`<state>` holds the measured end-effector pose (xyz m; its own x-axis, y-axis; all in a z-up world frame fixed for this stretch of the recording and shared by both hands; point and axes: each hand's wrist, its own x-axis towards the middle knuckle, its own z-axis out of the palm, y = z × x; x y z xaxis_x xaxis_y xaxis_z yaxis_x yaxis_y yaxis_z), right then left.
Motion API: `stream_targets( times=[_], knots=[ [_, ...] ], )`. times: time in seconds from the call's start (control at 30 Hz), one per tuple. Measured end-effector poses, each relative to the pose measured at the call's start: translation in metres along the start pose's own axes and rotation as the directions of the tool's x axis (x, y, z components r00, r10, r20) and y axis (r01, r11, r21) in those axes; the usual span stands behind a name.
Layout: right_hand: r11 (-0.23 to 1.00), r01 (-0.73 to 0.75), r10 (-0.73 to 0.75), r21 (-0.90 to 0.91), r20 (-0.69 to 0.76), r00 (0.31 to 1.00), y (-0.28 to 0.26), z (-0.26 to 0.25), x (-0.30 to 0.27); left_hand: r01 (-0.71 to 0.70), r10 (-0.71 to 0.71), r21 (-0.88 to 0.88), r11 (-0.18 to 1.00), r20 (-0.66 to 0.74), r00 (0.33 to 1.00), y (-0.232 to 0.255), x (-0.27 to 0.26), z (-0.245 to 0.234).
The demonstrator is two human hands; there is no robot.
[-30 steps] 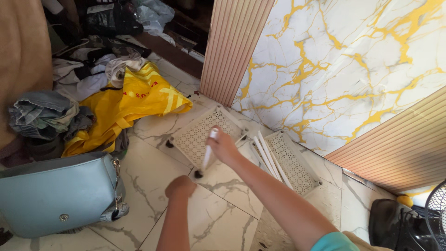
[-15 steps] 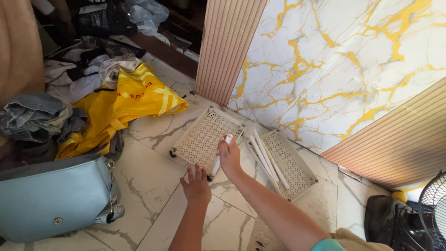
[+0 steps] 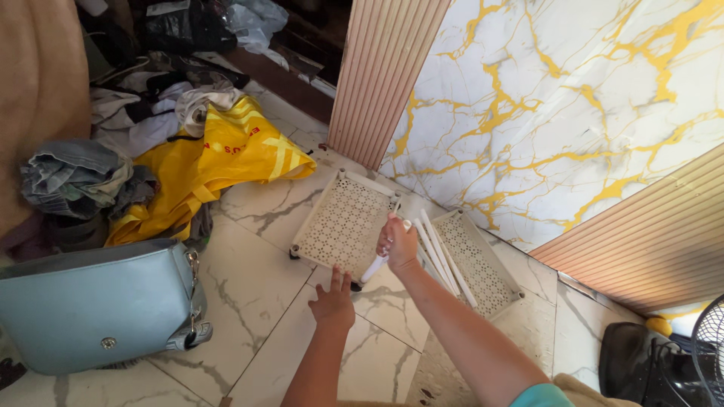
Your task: The person assembles a small rolling cart by inserting white plastic legs into the holes of perforated trays. They repeatedly insert and remove the legs to fit them securely, then flip the assembled unit to show the wheels.
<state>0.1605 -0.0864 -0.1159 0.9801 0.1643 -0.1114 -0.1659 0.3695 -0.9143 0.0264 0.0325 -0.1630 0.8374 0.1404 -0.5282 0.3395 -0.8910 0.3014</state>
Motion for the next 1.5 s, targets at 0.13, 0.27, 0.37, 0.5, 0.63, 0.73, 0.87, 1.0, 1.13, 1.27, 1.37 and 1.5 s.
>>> stream_targets(
  times=[0.13,0.27,0.37,0.5,0.63,0.73,0.87,1.0,1.13,1.27,1.37,1.5],
  knots=[
    [0.997,-0.072,0.077,-0.031,0.238,0.968,-0.009,-0.011,0.001,-0.003,0.004,0.059,0.998,-0.010,1.000,0.002,0.000,0.003],
    [0.893,-0.420,0.249,0.163,0.598,0.762,-0.044,0.008,0.000,0.006,-0.006,0.091,0.996,0.001,1.000,-0.006,0.008,0.002],
    [0.986,0.123,-0.163,0.112,0.506,0.847,-0.102,0.030,0.020,-0.028,0.038,0.092,0.995,-0.114,0.993,-0.002,0.010,0.008],
    [0.989,0.143,-0.137,0.027,0.499,0.856,-0.175,0.054,0.014,-0.027,0.030,0.050,0.998,-0.064,0.997,-0.005,0.008,0.003],
    [0.980,0.197,-0.184,0.005,0.375,0.909,-0.202,0.065,-0.010,-0.070,0.068,-0.059,0.996,-0.034,0.997,-0.014,0.028,0.003],
    [0.986,0.162,-0.149,-0.022,0.286,0.947,-0.208,0.069,-0.019,-0.356,0.139,-0.384,0.852,-0.489,0.861,-0.014,0.047,-0.007],
    [0.995,0.027,-0.017,-0.096,0.109,0.994,-0.209,0.069,-0.019,-0.602,0.241,-0.794,0.088,-0.569,0.786,0.008,0.035,-0.043],
    [0.998,-0.045,0.048,-0.047,0.055,0.997,-0.204,0.068,-0.011,-0.489,0.423,-0.868,0.088,-0.412,0.807,0.031,-0.030,-0.068],
    [0.902,0.284,-0.348,-0.326,-0.156,0.925,-0.187,0.064,-0.008,-0.510,0.335,-0.859,0.041,-0.470,0.817,0.045,-0.073,-0.089],
    [0.331,0.595,-0.881,-0.733,-0.013,0.474,-0.187,0.057,-0.019,-0.382,0.258,-0.910,-0.162,-0.413,0.874,0.063,-0.086,-0.098],
    [0.069,0.557,-0.918,-0.828,0.166,0.361,-0.191,0.058,-0.031,-0.316,0.178,-0.908,-0.275,-0.371,0.912,0.065,-0.089,-0.095],
    [-0.084,0.674,-0.786,-0.734,0.465,0.408,-0.188,0.071,-0.049,-0.274,0.167,-0.912,-0.305,-0.334,0.927,0.066,-0.091,-0.099]
  ],
)
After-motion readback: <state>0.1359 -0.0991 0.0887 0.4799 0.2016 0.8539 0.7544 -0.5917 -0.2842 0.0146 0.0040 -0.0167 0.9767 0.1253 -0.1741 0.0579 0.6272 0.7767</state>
